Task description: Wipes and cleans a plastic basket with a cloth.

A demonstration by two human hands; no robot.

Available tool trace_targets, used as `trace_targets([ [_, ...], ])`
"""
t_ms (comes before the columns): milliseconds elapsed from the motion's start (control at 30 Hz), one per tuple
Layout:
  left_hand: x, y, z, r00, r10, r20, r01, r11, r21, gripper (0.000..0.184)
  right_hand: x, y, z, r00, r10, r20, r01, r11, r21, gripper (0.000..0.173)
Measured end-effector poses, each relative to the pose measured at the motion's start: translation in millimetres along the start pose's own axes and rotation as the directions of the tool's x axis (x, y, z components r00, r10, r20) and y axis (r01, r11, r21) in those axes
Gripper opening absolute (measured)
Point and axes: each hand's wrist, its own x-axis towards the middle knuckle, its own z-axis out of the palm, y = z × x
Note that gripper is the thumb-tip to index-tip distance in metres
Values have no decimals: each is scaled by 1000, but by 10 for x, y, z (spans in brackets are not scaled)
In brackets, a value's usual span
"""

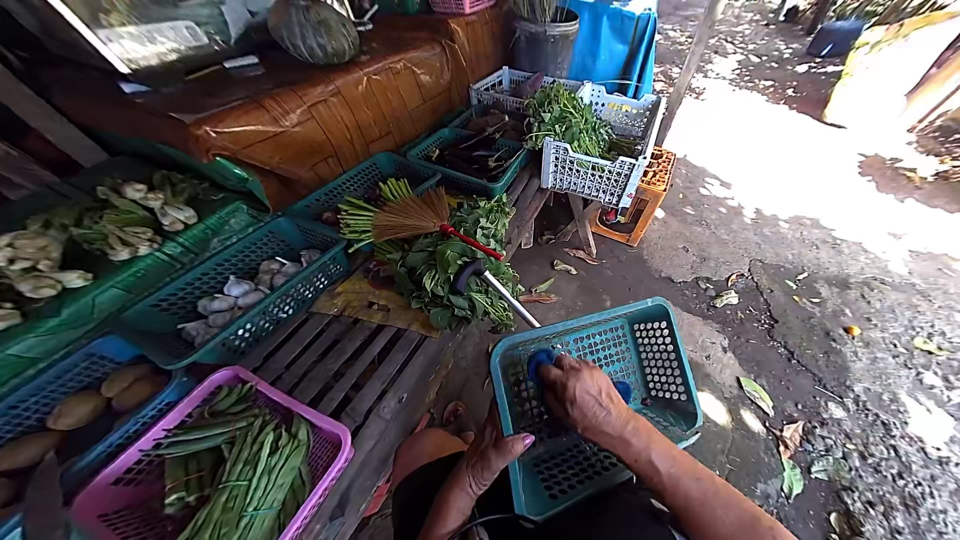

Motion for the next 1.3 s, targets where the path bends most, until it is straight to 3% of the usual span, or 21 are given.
trace_targets([
  [67, 2, 41, 14, 1000, 14, -4, -14, 1000, 26, 121, 112, -24, -94, 906, -101, -410, 72, 994, -84, 21],
  [133, -7, 78, 37, 999, 31, -5, -31, 997, 71, 125, 265, -87, -153, 820, -155, -551, 125, 988, -93, 18],
  [167, -17, 85, 49, 999, 47, -4, -46, 994, 102, 125, 343, -123, -136, 813, -166, -559, 151, 986, -74, 18],
  [267, -65, 106, 88, 998, 64, -9, -62, 985, 161, 123, 487, -211, 0, 868, -207, -452, 214, 976, -35, 32],
  [300, -77, 99, 88, 997, 74, -16, -70, 983, 167, 122, 513, -205, 13, 865, -227, -447, 234, 971, -42, 38],
  [400, -86, 72, 71, 997, 73, -25, -68, 984, 163, 120, 533, -15, -10, 823, -214, -527, 207, 976, -73, 34],
  [500, -60, 99, 80, 998, 52, -29, -47, 987, 151, 116, 433, 530, -26, 864, 50, -502, -43, 999, 25, 34],
  [600, -50, 68, 99, 998, 62, -32, -57, 990, 132, 118, 332, 1357, -69, 846, 393, -360, -370, 919, 134, 41],
  [700, 1, 95, 147, 999, 22, -27, -17, 985, 174, 122, 339, 1703, -237, 808, 537, -242, -522, 843, 129, 47],
  [767, 28, 156, 166, 1000, 4, -23, 1, 981, 192, 119, 395, 1517, -292, 844, 471, -259, -456, 882, 119, 44],
  [867, 41, 145, 157, 999, 26, -27, -21, 981, 193, 108, 515, 870, -125, 908, 143, -394, -125, 990, 70, 33],
  [967, -25, 131, 145, 997, 73, -30, -67, 981, 184, 104, 627, 216, -5, 882, -127, -454, 160, 986, 34, 26],
  [1067, -91, 160, 129, 998, 51, -43, -41, 977, 208, 103, 711, 42, 13, 835, -267, -481, 281, 959, -44, 25],
  [1167, -72, 154, 134, 998, 31, -54, -19, 981, 195, 102, 692, 273, -41, 872, -159, -463, 180, 984, 0, 34],
  [1233, -55, 128, 139, 998, 20, -59, -10, 987, 162, 103, 636, 611, -65, 921, 56, -386, -31, 997, 71, 39],
  [1300, -53, 70, 130, 998, 13, -60, -7, 994, 105, 101, 570, 1080, -93, 925, 275, -263, -257, 961, 103, 44],
])
